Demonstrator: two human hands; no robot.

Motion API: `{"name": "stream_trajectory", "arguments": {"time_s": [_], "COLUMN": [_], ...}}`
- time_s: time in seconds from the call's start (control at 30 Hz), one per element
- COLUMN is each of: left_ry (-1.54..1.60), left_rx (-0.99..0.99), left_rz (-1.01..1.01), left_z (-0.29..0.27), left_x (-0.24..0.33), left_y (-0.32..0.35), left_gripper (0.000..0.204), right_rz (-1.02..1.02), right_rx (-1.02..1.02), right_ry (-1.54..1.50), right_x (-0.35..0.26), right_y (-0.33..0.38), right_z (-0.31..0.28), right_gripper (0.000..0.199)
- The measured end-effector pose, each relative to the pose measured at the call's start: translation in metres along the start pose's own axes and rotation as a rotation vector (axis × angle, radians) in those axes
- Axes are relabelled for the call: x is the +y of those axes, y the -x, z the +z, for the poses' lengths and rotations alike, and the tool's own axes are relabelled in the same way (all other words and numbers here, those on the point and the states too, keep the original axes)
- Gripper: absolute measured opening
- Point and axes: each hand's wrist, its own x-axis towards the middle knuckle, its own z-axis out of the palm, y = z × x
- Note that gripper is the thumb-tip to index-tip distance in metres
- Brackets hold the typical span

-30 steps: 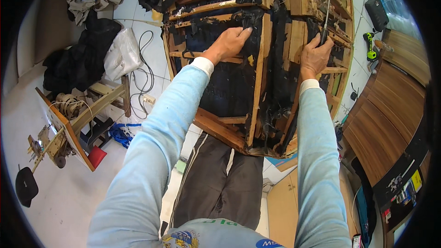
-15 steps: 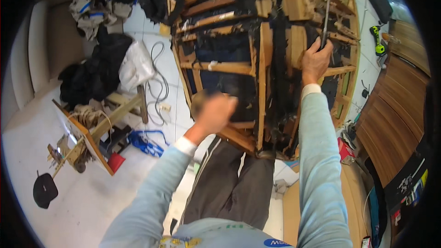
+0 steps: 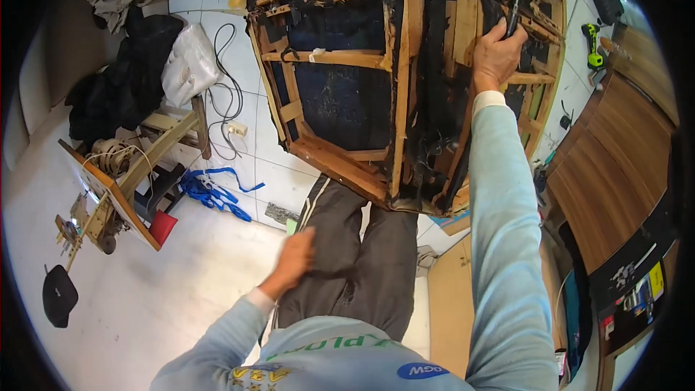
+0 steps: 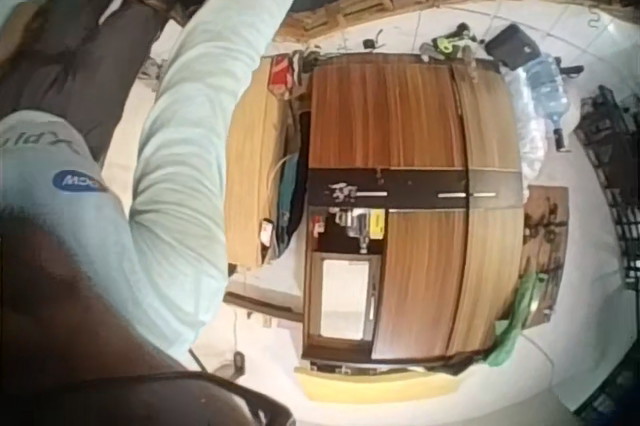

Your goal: The person uses a screwdriver to pry and remove black fabric and foam padding from the underside of an overturned wooden chair frame. They repeatedly scrape, pull, and tear away the material to expose the wooden slats and springs, working across different sections of the chair base.

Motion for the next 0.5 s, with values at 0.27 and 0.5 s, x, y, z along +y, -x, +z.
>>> {"name": "stream_trajectory", "arguments": {"time_s": [0.27, 0.5], "left_ry": [-1.001, -0.665], "left_rx": [0.956, 0.466], "left_rz": [1.258, 1.384], "left_z": [-0.088, 0.138], "left_x": [0.2, 0.346], "left_y": [-0.098, -0.119], "left_gripper": [0.062, 0.061], "right_rz": [0.026, 0.014], "right_rx": [-0.02, -0.023], "right_ry": [-0.025, -0.056], "right_x": [0.002, -0.002], "right_y": [0.0, 0.007], "right_z": [-0.006, 0.004], "right_gripper": [0.038, 0.043]}}
